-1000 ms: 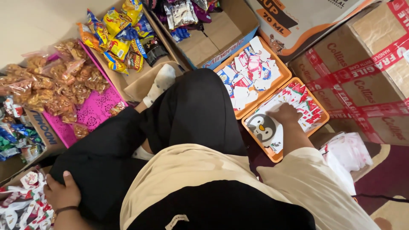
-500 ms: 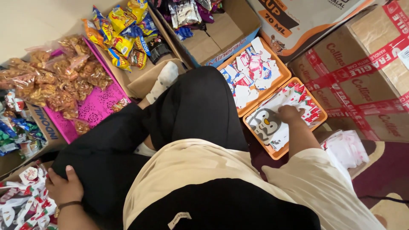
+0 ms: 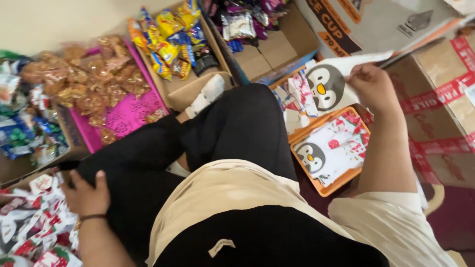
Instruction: The person is selecting various small snack packets from cardboard boxes and packing them into decorative rabbit-shaped gift bags.
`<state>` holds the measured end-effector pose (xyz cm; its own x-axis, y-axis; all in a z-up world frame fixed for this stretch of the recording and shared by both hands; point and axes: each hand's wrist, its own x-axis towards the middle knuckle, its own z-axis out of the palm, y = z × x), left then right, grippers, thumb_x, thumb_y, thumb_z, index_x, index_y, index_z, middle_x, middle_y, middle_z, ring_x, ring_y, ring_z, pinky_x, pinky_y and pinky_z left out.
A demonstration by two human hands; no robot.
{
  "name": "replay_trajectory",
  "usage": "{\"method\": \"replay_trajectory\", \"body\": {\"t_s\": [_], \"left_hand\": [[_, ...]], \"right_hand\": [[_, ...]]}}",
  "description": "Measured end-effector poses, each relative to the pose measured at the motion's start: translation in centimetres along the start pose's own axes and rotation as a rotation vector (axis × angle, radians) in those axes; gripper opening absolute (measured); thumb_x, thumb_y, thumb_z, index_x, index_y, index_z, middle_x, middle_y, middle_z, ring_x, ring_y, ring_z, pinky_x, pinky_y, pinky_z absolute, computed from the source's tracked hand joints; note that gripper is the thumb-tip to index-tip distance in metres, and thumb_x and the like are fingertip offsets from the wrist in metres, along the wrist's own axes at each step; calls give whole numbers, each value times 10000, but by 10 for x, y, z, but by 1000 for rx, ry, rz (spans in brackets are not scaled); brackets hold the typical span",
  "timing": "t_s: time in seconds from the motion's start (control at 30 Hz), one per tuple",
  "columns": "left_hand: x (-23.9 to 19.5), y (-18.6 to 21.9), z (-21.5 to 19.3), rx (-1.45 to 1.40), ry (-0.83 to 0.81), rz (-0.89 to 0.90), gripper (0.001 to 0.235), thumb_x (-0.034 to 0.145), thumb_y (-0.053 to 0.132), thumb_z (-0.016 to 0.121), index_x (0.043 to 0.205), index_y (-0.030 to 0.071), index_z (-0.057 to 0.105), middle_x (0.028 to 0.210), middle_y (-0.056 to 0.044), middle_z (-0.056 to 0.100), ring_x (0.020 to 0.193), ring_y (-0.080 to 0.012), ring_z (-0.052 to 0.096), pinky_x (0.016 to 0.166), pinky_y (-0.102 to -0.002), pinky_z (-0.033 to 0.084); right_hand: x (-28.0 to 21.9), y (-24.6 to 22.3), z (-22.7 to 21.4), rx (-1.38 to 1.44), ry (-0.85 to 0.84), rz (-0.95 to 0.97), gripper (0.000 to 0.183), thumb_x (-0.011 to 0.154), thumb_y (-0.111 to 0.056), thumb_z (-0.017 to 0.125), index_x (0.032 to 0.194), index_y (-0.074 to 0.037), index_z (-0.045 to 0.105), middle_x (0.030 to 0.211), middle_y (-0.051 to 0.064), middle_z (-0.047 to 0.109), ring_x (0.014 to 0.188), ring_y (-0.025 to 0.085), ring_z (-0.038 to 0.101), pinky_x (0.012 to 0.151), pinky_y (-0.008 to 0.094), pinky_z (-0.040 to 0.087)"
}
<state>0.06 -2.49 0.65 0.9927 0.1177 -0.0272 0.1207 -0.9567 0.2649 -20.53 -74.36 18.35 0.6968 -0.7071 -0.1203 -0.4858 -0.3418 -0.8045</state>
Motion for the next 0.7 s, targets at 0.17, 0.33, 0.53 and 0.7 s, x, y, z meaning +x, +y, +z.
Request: {"method": "replay_trajectory", "body": {"t_s": [0.17, 0.33, 0.53, 0.7], "left_hand": [[-5, 71, -33, -219, 174, 390, 708, 974, 265, 650, 1498, -140, 402, 1461, -469, 379, 1360, -610, 348, 1123, -619, 304], [-32, 165, -105, -561, 167, 634, 636, 918, 57, 743, 1421, -194, 446, 1362, -460, 466, 1306, -661, 393, 1133, -674, 280], [-68, 232, -121, -948, 98, 594, 330, 809, 172, 876, 1107, 152, 736, 826, -37, 717, 715, -194, 700, 625, -250, 601], [-59, 247, -115, -1114, -224, 469, 671, 762, 278, 898, 1300, 114, 532, 927, -29, 668, 776, -121, 658, 627, -229, 550]], "right_hand": [[4, -63, 46, 364, -82, -133, 69, 995, -52, 648, 1062, -33, 655, 877, -2, 624, 724, 52, 543, 648, 154, 427], [2, -104, 133, 484, -229, -246, 71, 925, -61, 738, 964, -13, 701, 668, 44, 617, 504, 93, 591, 431, 203, 485], [-48, -164, 229, 376, -419, -431, 342, 786, -4, 863, 1064, 104, 697, 838, 213, 659, 767, 310, 684, 674, 417, 567], [-86, -178, 282, 293, -671, -369, 246, 778, -52, 839, 1018, -76, 793, 810, 70, 713, 734, 123, 633, 671, 252, 533]]}}
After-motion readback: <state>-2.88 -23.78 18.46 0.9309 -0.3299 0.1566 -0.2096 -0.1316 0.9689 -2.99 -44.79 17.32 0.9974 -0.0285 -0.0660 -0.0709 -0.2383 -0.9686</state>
